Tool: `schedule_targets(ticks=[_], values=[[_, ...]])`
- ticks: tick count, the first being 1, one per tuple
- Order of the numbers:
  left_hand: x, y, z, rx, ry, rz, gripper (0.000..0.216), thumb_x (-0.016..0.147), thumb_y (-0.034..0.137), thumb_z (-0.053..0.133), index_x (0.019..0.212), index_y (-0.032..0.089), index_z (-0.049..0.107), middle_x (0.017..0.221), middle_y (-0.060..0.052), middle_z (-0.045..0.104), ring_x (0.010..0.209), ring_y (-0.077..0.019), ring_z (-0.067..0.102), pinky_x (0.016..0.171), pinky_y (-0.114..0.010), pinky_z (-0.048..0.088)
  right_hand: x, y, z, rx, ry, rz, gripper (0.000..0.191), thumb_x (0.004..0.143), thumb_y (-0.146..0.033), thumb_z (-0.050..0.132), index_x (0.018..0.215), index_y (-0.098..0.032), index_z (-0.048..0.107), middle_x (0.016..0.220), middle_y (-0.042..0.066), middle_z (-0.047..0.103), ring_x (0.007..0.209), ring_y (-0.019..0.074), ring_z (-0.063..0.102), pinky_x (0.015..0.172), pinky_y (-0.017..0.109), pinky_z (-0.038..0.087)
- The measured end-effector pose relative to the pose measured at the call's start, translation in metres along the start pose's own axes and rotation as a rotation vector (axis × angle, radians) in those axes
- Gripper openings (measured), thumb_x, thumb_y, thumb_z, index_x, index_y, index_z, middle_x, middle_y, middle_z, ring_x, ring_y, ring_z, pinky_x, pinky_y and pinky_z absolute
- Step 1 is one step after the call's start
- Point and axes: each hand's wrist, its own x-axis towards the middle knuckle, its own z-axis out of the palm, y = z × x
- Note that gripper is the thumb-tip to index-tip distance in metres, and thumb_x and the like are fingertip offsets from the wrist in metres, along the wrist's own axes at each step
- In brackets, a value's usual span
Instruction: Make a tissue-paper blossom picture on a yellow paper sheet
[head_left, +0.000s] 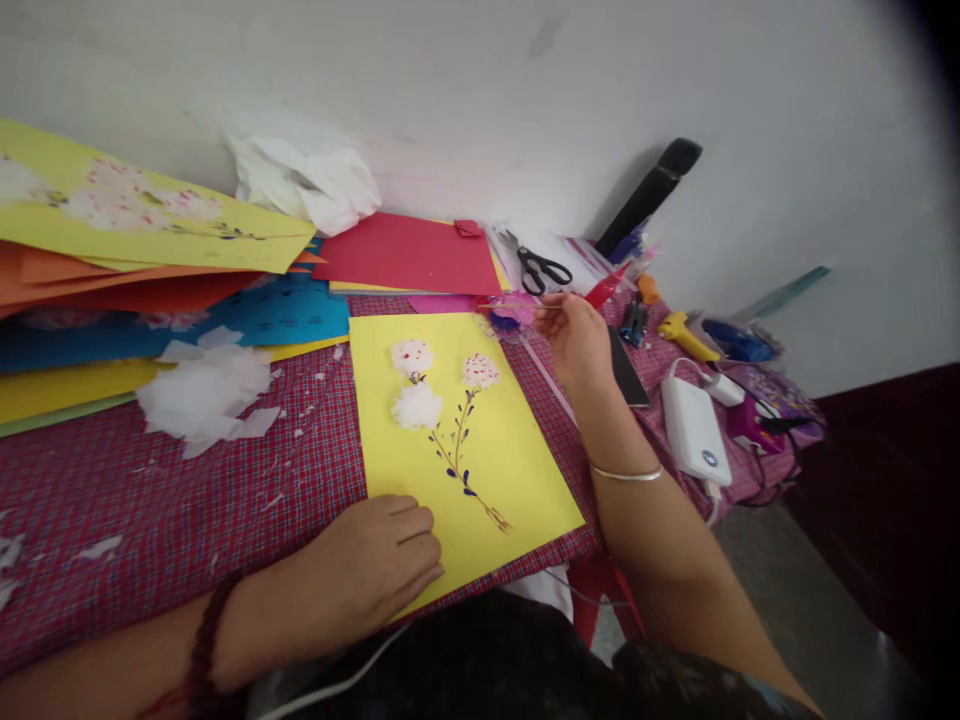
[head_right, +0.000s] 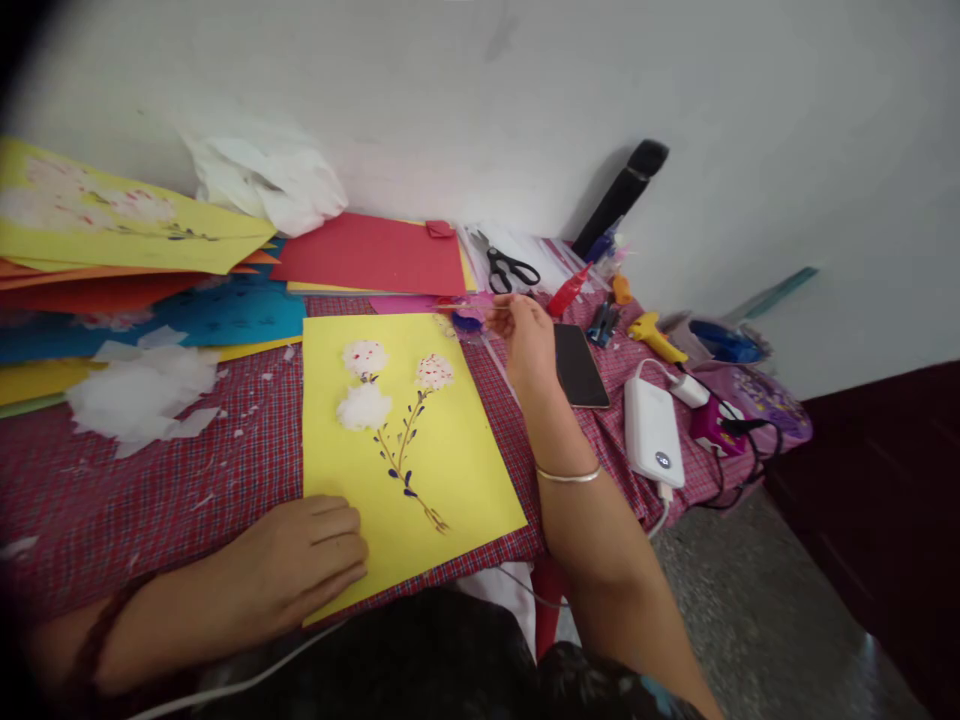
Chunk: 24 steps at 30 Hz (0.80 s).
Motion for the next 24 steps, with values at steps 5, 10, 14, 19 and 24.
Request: schedule_targets(ticks=[5,10,14,19,24], values=[[-0.001,0.000,0.000,0.019,0.000,0.007,0.031,0.105,0.021,0.042,0.078,0.019,0.056,0.076,-0.001,0.059,0.070,-0.0170,0.050,0.065,-0.033,0.039,-0.031,-0.018,0.027,-0.015,-0.207,-0.006,0.038,0.093,-0.058,0.056,0.076,-0.024,0.058,0.059,-0.002,0.055,0.055,0.0132,0.056,0.058,0.029,0.049],[-0.001,-0.002,0.002,0.038,0.045,0.018,0.030,0.104,0.022,0.044,0.077,0.019,0.056,0.074,-0.001,0.059,0.067,-0.0175,0.049,0.064,-0.035,0.040,-0.055,-0.019,0.045,-0.040,-0.333,0.045,0.041,0.089,-0.062,0.061,0.076,-0.024,0.064,0.052,-0.003,0.055,0.047,0.0113,0.053,0.051,0.027,0.045],[-0.001,-0.001,0.001,0.049,0.027,0.021,0.026,0.102,0.020,0.049,0.076,0.019,0.055,0.075,0.000,0.058,0.068,-0.0173,0.050,0.062,-0.035,0.039,-0.062,-0.017,0.050,-0.008,-0.370,0.114,0.042,0.085,-0.063,0.067,0.079,-0.022,0.068,0.053,-0.003,0.062,0.046,0.0105,0.055,0.049,0.025,0.045],[-0.002,-0.002,0.002,0.067,0.025,0.045,0.026,0.102,0.019,0.050,0.076,0.019,0.054,0.074,0.000,0.059,0.067,-0.0169,0.049,0.062,-0.034,0.039,-0.068,-0.020,0.056,-0.033,-0.423,0.191,0.040,0.080,-0.060,0.072,0.080,-0.020,0.069,0.056,-0.001,0.066,0.047,0.0097,0.058,0.049,0.022,0.047],[-0.001,-0.002,0.001,0.054,0.039,0.039,0.026,0.102,0.020,0.049,0.077,0.019,0.054,0.074,0.000,0.059,0.067,-0.0171,0.050,0.062,-0.034,0.039,-0.069,-0.026,0.057,-0.007,-0.403,0.201,0.037,0.080,-0.056,0.074,0.080,-0.020,0.067,0.055,-0.002,0.067,0.043,0.0081,0.055,0.043,0.019,0.041]])
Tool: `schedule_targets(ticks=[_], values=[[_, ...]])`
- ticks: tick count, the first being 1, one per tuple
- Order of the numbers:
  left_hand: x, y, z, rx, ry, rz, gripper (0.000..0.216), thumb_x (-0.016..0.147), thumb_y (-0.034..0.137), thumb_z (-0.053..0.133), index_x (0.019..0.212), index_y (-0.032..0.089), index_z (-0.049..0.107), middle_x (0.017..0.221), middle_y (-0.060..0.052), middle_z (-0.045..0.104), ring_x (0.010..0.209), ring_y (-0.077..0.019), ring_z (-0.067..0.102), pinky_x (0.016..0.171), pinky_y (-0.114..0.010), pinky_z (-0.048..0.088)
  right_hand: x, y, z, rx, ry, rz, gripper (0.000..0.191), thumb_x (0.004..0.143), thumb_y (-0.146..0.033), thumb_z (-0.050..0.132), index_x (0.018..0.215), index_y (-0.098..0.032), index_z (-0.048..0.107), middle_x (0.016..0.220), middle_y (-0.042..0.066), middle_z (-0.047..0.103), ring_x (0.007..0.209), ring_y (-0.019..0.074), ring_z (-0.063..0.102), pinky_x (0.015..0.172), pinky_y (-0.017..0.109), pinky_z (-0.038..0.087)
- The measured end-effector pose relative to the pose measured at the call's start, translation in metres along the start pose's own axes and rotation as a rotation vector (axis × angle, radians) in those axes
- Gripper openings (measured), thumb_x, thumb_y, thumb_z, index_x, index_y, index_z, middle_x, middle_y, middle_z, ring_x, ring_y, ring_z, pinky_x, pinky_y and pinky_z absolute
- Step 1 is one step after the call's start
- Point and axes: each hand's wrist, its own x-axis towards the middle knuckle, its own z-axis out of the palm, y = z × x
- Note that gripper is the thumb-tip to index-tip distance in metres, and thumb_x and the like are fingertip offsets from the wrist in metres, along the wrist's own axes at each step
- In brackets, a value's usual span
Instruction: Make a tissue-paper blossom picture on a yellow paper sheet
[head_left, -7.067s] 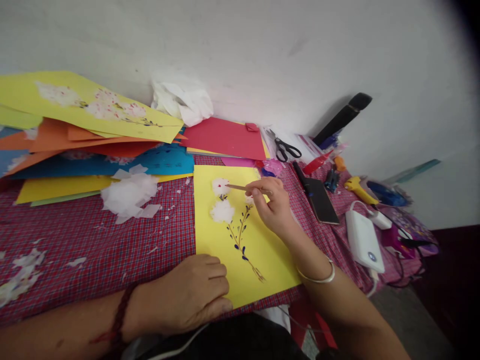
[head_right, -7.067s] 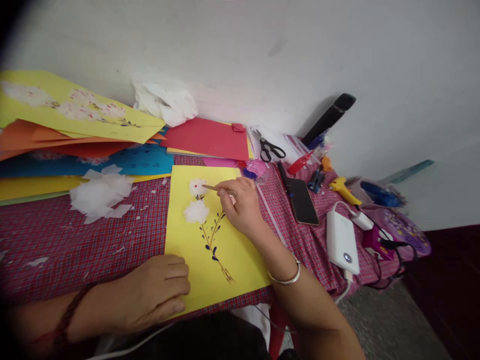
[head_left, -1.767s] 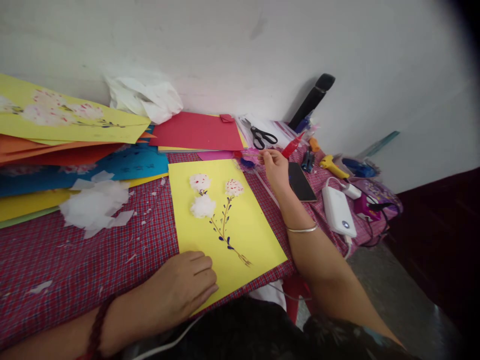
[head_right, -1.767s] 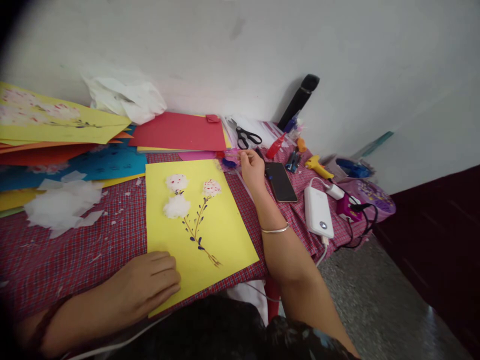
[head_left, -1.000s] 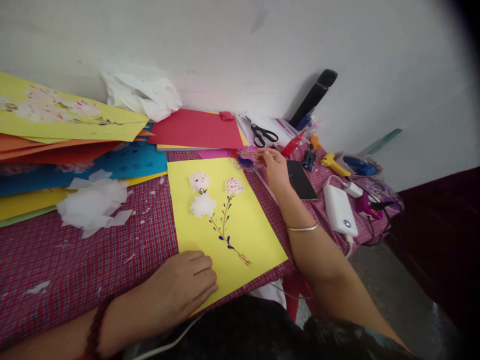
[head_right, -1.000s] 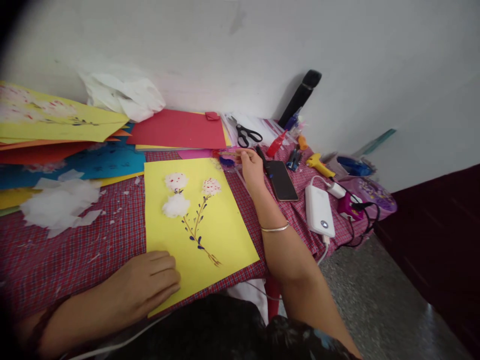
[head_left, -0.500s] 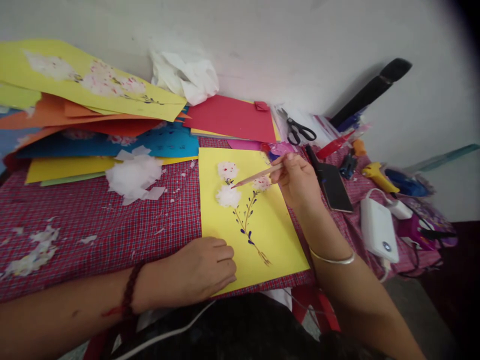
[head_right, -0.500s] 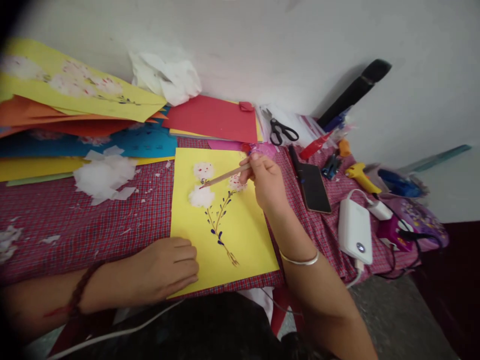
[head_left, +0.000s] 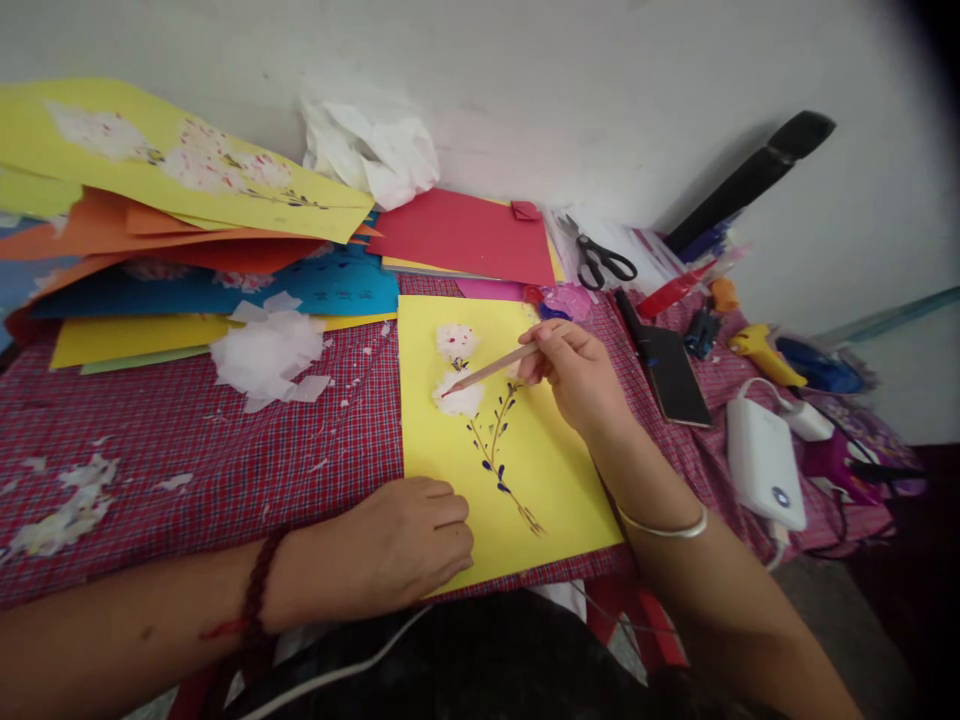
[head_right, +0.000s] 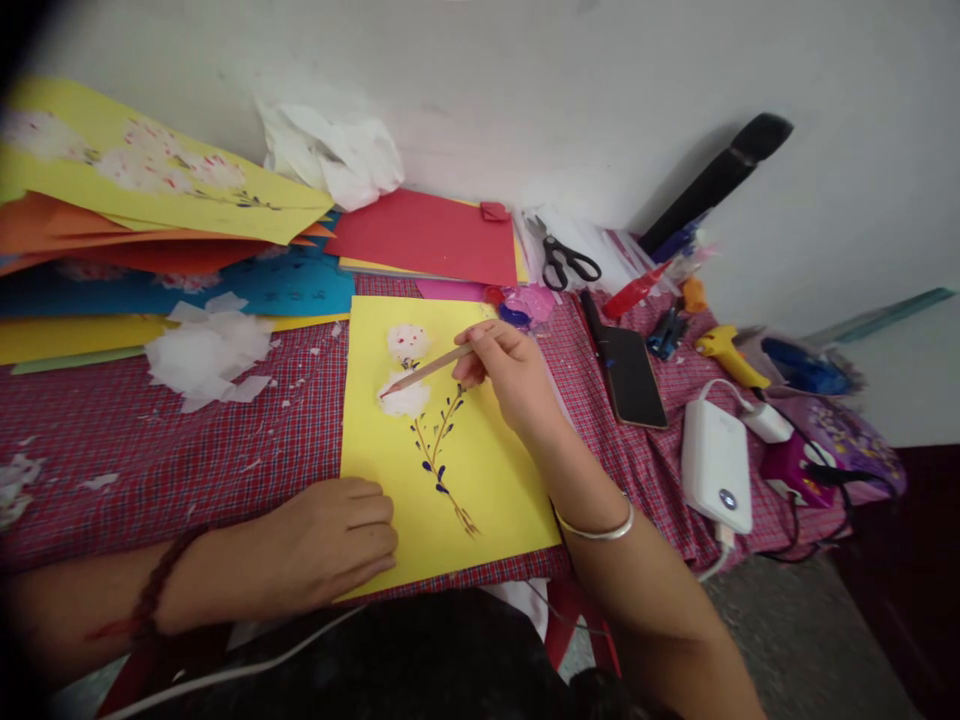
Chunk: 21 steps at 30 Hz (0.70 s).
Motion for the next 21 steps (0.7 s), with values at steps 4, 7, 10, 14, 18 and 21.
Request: schedule_targets(ticks=[4,7,10,14,18,21], values=[[0.001,0.001,-0.001,0.008,-0.009,0.010,0.026,0.102,0.018,0.048,0.077,0.019,0.054,0.074,0.000,0.058,0.067,-0.0171,0.049,0.062,-0.035,0.039,-0.001,-0.004,0.001,0.012,0.008,-0.005,0.034,0.080,-0.053,0.075,0.083,-0.020,0.066,0.058,-0.001,0.069,0.041,0.0069,0.054,0.037,0.018,0.032],[0.000,0.000,0.000,-0.011,-0.009,-0.001,0.025,0.102,0.018,0.049,0.077,0.019,0.055,0.074,0.000,0.058,0.067,-0.0172,0.049,0.062,-0.035,0.039,-0.001,-0.006,0.002,-0.035,0.005,0.009,0.034,0.079,-0.052,0.075,0.082,-0.019,0.065,0.059,0.000,0.070,0.041,0.0067,0.053,0.037,0.018,0.033],[0.000,0.000,0.001,-0.002,-0.019,0.004,0.026,0.102,0.018,0.049,0.077,0.019,0.054,0.073,0.000,0.057,0.067,-0.0174,0.048,0.062,-0.035,0.038,0.000,-0.009,-0.002,-0.027,0.064,0.036,0.032,0.080,-0.049,0.074,0.081,-0.019,0.062,0.057,-0.001,0.069,0.039,0.0066,0.052,0.037,0.018,0.031],[0.000,0.000,0.000,0.002,-0.009,0.002,0.026,0.102,0.018,0.049,0.077,0.019,0.054,0.074,0.000,0.057,0.067,-0.0176,0.047,0.062,-0.035,0.037,0.005,-0.013,-0.011,-0.023,0.142,0.073,0.029,0.079,-0.046,0.073,0.079,-0.020,0.060,0.051,-0.003,0.064,0.036,0.0067,0.050,0.035,0.018,0.025],[0.000,0.001,0.000,-0.008,-0.023,-0.002,0.024,0.101,0.017,0.050,0.077,0.019,0.054,0.075,0.000,0.057,0.068,-0.0174,0.047,0.062,-0.035,0.036,0.009,-0.014,-0.017,-0.060,0.169,0.105,0.025,0.080,-0.042,0.071,0.078,-0.019,0.060,0.050,-0.003,0.062,0.035,0.0066,0.049,0.035,0.018,0.026],[-0.001,0.001,0.000,-0.011,-0.033,0.002,0.023,0.101,0.016,0.052,0.078,0.018,0.054,0.075,0.000,0.057,0.068,-0.0174,0.047,0.063,-0.034,0.035,0.009,-0.015,-0.016,-0.057,0.180,0.114,0.024,0.080,-0.041,0.069,0.079,-0.019,0.060,0.050,-0.003,0.063,0.035,0.0065,0.049,0.035,0.018,0.025]])
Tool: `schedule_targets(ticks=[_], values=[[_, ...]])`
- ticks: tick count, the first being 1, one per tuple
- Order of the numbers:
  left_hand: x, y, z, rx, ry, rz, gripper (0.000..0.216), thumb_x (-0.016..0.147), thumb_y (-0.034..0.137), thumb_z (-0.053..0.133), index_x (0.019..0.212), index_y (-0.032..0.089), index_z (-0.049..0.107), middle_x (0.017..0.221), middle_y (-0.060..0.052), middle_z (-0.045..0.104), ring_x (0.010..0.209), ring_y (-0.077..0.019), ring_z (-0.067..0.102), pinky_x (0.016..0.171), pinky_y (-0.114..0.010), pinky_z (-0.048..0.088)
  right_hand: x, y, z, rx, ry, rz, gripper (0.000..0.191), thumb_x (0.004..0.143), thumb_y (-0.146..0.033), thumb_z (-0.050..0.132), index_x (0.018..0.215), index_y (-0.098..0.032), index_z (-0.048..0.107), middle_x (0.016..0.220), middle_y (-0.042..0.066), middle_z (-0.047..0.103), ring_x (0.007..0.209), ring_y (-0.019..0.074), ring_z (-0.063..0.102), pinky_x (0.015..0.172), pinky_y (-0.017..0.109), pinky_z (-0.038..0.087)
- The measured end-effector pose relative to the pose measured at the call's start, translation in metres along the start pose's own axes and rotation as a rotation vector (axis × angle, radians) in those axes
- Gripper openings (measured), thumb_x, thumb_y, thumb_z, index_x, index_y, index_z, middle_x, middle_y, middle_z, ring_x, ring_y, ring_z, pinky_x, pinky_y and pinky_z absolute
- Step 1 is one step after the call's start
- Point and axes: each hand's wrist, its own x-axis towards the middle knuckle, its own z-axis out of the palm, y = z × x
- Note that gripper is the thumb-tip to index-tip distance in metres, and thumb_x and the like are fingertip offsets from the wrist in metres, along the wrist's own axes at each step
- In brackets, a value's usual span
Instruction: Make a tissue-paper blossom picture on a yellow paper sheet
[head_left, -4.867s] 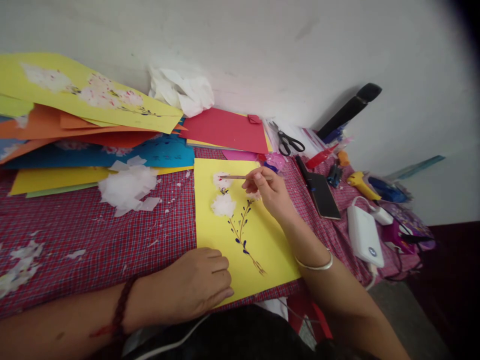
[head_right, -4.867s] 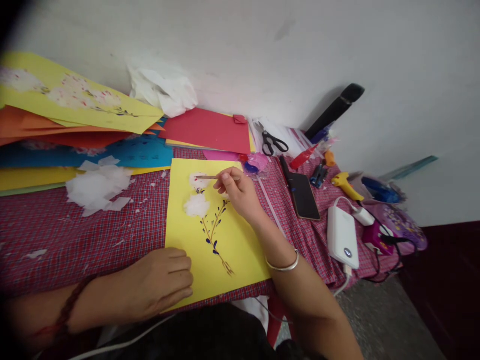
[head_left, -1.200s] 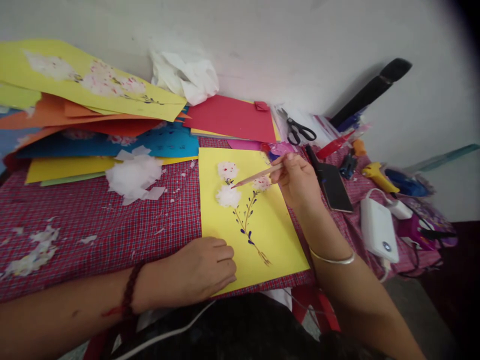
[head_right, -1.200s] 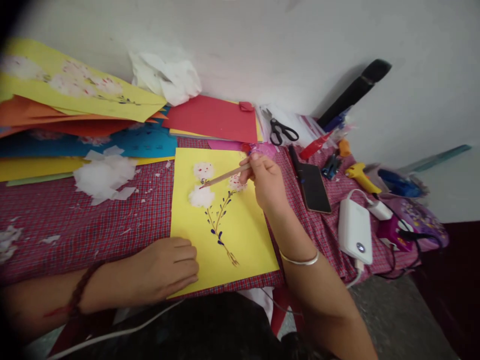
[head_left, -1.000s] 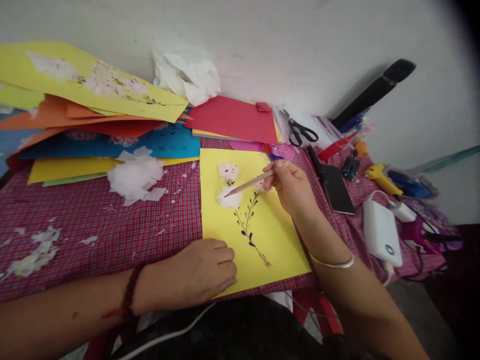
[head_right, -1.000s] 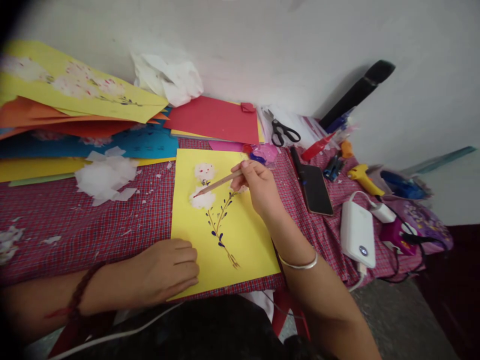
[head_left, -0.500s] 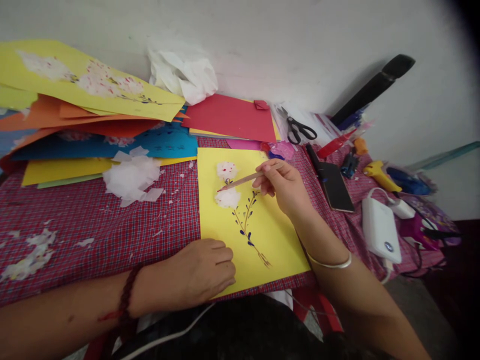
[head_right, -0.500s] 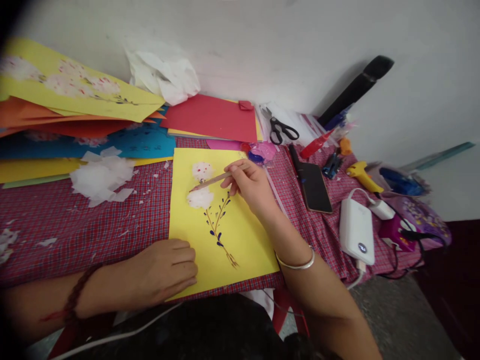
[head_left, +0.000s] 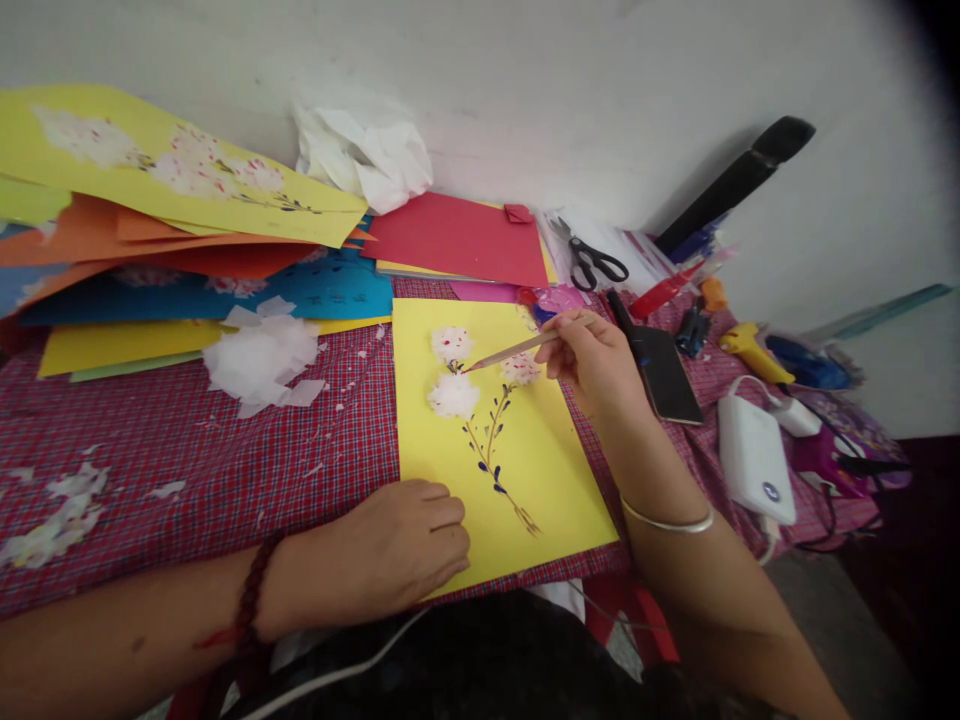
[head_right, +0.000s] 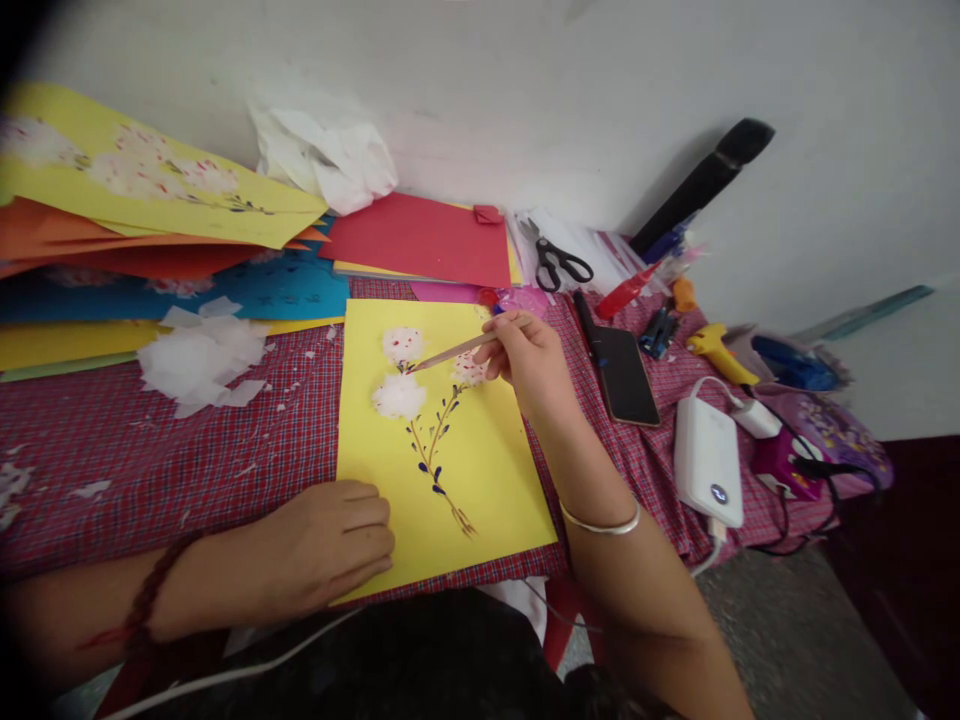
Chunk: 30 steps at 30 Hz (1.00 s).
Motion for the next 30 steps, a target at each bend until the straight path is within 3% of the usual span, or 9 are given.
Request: schedule_targets(ticks=[13,20,25,30], values=[[0.002,-0.001,0.001,-0.010,0.021,-0.006,0.025,0.102,0.016,0.048,0.078,0.019,0.054,0.073,0.000,0.057,0.067,-0.0167,0.047,0.062,-0.033,0.036,-0.006,0.004,0.010,0.009,-0.105,0.008,0.026,0.080,-0.043,0.071,0.081,-0.019,0.060,0.057,-0.001,0.068,0.038,0.0069,0.052,0.036,0.018,0.029],[0.001,0.000,0.000,0.009,0.001,0.015,0.026,0.102,0.015,0.046,0.078,0.018,0.055,0.072,0.000,0.056,0.067,-0.0171,0.047,0.062,-0.033,0.036,0.002,0.001,-0.006,0.023,-0.013,-0.057,0.029,0.085,-0.047,0.067,0.075,-0.021,0.058,0.046,-0.006,0.056,0.035,0.0062,0.043,0.035,0.019,0.026],[0.001,0.000,-0.002,-0.022,0.010,-0.012,0.026,0.103,0.016,0.046,0.078,0.018,0.055,0.073,0.000,0.056,0.067,-0.0171,0.047,0.063,-0.033,0.037,0.004,0.005,-0.003,-0.062,-0.042,-0.016,0.032,0.086,-0.048,0.067,0.073,-0.021,0.056,0.045,-0.005,0.057,0.035,0.0063,0.044,0.036,0.018,0.029],[0.001,-0.001,0.000,-0.031,0.011,-0.008,0.025,0.102,0.015,0.047,0.078,0.018,0.055,0.074,-0.001,0.056,0.067,-0.0173,0.047,0.063,-0.034,0.037,0.002,0.004,-0.003,-0.031,-0.006,-0.077,0.034,0.085,-0.052,0.067,0.076,-0.022,0.057,0.048,-0.005,0.057,0.037,0.0067,0.046,0.036,0.019,0.028]])
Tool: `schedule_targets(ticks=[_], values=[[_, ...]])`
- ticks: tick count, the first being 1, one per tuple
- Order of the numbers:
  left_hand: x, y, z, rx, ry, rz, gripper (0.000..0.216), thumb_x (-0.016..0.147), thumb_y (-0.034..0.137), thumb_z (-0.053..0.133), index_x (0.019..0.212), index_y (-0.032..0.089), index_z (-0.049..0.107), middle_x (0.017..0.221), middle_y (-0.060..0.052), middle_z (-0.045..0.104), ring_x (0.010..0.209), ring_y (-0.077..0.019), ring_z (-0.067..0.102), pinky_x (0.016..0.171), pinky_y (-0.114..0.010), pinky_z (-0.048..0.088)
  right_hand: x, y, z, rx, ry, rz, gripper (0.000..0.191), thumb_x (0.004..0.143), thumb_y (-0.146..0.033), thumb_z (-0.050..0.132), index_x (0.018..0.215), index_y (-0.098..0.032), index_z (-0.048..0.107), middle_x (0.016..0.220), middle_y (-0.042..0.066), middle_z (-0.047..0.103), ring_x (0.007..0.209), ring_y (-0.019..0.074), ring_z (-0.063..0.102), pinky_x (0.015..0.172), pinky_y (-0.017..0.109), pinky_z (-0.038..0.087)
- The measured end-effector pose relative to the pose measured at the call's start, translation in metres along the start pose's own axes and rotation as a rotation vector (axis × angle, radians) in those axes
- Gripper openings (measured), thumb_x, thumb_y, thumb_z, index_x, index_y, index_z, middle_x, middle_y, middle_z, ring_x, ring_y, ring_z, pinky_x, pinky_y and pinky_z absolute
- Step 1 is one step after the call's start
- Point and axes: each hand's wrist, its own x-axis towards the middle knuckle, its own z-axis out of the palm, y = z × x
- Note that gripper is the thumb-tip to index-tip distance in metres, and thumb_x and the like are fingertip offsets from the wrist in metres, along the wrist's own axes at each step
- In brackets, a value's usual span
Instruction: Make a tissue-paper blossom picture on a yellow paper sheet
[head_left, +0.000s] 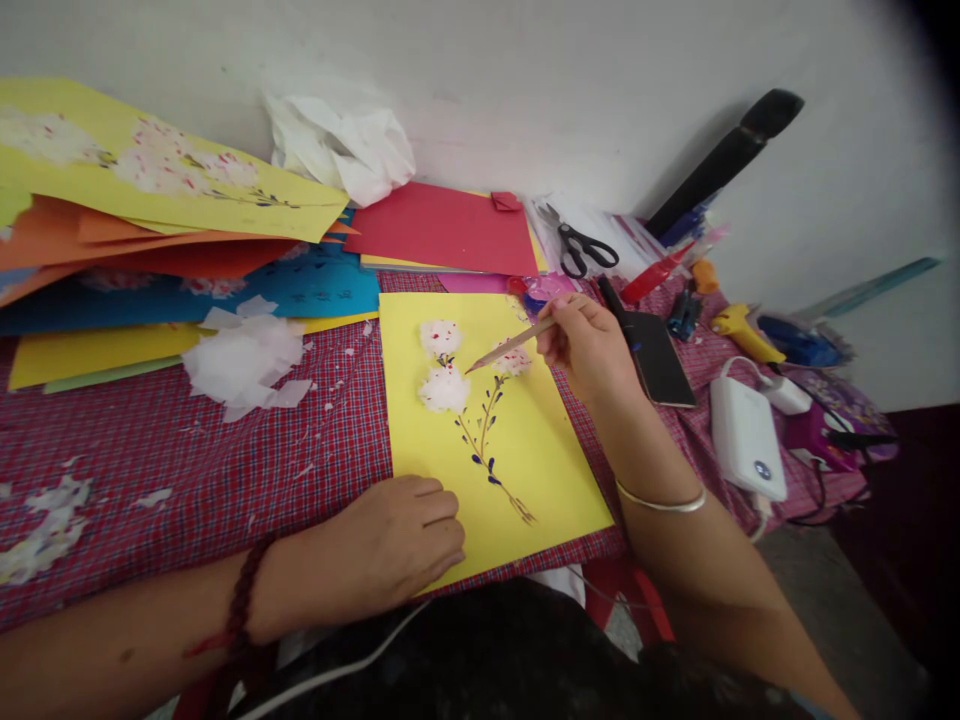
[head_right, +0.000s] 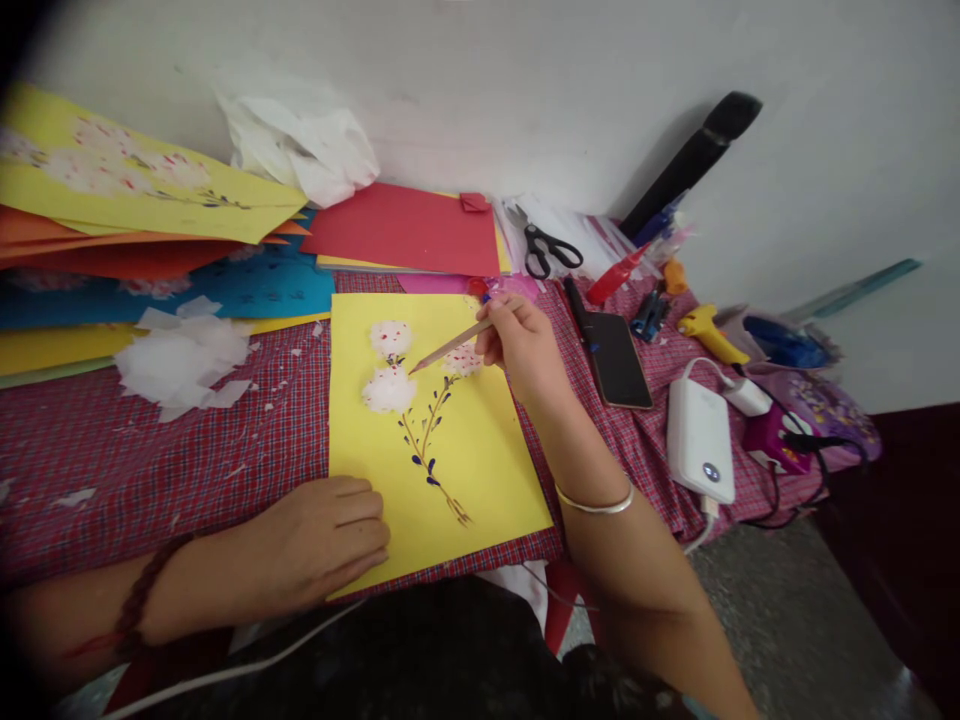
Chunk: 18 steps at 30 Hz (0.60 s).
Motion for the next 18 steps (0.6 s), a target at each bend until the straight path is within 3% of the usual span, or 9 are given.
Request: schedule_targets(ticks=[6,11,15,18], values=[[-0.0003,0.0002,-0.0001,0.001,0.004,-0.003,0.026,0.102,0.016,0.046,0.078,0.018,0.055,0.073,0.000,0.056,0.067,-0.0174,0.046,0.063,-0.034,0.036,-0.0028,0.0018,0.0038,-0.006,-0.103,0.011,0.036,0.084,-0.055,0.069,0.076,-0.021,0.058,0.048,-0.005,0.058,0.037,0.0069,0.047,0.037,0.019,0.030],[-0.0003,0.0011,-0.0017,0.003,-0.017,-0.010,0.025,0.102,0.016,0.047,0.078,0.018,0.054,0.074,0.000,0.056,0.067,-0.0174,0.046,0.062,-0.034,0.036,-0.0026,0.0027,0.0034,0.017,-0.040,0.001,0.035,0.088,-0.054,0.064,0.077,-0.023,0.057,0.049,-0.006,0.056,0.037,0.0063,0.046,0.036,0.019,0.029],[0.0006,0.0008,-0.0022,-0.015,-0.004,-0.022,0.027,0.103,0.017,0.045,0.078,0.018,0.056,0.074,0.000,0.056,0.067,-0.0172,0.047,0.062,-0.034,0.037,-0.0035,0.0036,0.0039,-0.002,-0.162,0.022,0.034,0.085,-0.053,0.068,0.075,-0.021,0.058,0.048,-0.005,0.058,0.037,0.0065,0.046,0.036,0.019,0.029],[0.0007,0.0009,-0.0027,-0.022,0.002,-0.030,0.028,0.103,0.018,0.045,0.078,0.019,0.056,0.074,0.000,0.057,0.068,-0.0169,0.048,0.062,-0.033,0.038,-0.0036,0.0026,0.0032,-0.021,-0.124,0.005,0.034,0.085,-0.052,0.069,0.075,-0.021,0.058,0.047,-0.005,0.057,0.037,0.0064,0.045,0.036,0.018,0.030]])
